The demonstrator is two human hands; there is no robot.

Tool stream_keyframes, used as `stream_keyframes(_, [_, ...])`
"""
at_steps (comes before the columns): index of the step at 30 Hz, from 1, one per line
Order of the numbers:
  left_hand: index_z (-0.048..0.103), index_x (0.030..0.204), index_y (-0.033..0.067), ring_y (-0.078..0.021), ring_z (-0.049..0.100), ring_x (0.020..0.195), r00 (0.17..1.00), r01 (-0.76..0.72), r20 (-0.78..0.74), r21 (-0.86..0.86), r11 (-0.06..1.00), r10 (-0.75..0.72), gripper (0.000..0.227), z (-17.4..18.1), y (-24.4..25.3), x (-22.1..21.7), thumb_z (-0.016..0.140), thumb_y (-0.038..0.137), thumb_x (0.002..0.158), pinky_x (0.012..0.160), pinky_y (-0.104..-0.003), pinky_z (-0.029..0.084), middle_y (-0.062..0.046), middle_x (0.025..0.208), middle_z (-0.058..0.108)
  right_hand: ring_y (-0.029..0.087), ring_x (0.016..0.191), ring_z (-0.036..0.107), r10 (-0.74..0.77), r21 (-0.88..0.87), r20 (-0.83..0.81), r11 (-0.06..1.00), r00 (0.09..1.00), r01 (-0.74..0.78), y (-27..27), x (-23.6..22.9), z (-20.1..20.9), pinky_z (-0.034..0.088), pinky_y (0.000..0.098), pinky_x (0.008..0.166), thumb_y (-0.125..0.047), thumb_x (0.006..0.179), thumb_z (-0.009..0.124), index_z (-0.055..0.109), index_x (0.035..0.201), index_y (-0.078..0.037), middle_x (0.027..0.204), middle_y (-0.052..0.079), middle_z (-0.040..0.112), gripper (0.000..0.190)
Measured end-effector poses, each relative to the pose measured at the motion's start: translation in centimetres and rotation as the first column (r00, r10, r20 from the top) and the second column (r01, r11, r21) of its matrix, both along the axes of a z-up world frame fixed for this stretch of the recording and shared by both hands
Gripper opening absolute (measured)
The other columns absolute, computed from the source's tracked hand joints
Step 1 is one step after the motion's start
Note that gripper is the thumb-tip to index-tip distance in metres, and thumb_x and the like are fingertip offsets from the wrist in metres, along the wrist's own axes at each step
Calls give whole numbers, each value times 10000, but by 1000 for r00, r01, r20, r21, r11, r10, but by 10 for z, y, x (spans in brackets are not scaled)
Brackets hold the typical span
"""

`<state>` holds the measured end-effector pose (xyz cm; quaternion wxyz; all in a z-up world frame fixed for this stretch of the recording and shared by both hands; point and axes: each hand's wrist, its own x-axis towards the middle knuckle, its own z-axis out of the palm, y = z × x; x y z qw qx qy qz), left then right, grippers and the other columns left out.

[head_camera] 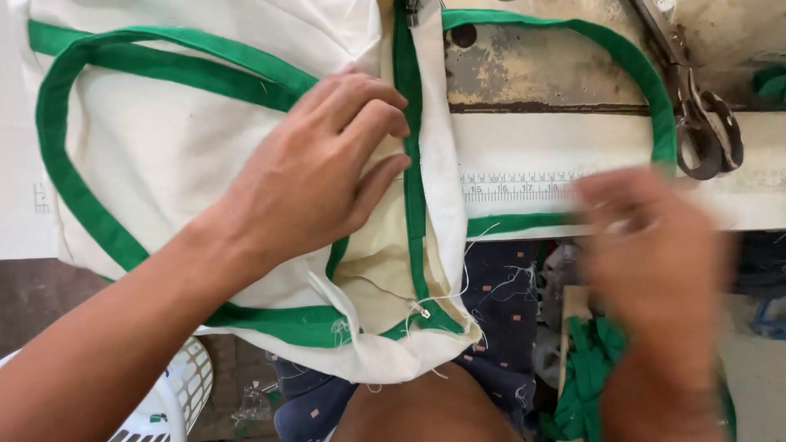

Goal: Sewing a zipper onto a white and green tote bag using an industrial sewing machine.

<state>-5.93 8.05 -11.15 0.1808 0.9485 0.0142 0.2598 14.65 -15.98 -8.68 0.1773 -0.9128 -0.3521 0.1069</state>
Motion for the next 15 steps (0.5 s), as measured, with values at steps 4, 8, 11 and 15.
stream_keyframes(4, [576,1360,-49,-478,548,1391,996,63,-59,-5,998,-63,637,-36,10,-8,848,435,1048,1176,-582,503,-284,1463,551,290,700,682,238,-210,-39,948,971,-241,17,-67,-38,474,502,676,-766,911,692,722,720,-201,683,-4,718,597])
stream_keyframes(8, [595,1508,43,-419,536,1462,981,108,-175,167,980,-78,754,-38,24,-15,743,624,1050,1257,-579,385,-236,1570,567,172,766,668,-37,-225,-368,973,929,-51,17,-83,-41,496,400,686,-632,879,717,842,957,-193,728,-45,787,463])
stream_keyframes(11, [542,1573,40,-426,542,1468,976,156,-185,200,967,-119,785,-36,31,-18,742,600,1061,1252,-565,386,-238,1618,519,22,675,552,-111,-56,-567,994,817,96,19,-90,-47,461,279,571,-358,850,913,887,884,-113,684,-61,750,250])
stream_keyframes(15, [355,1686,-4,-467,515,1482,955,224,-233,157,962,-184,908,-35,44,-23,670,606,1091,1259,-564,351,-268,1675,458,35,701,625,-76,92,-708,976,702,198,5,-87,-53,499,255,556,-155,941,810,889,957,-17,784,-28,805,160])
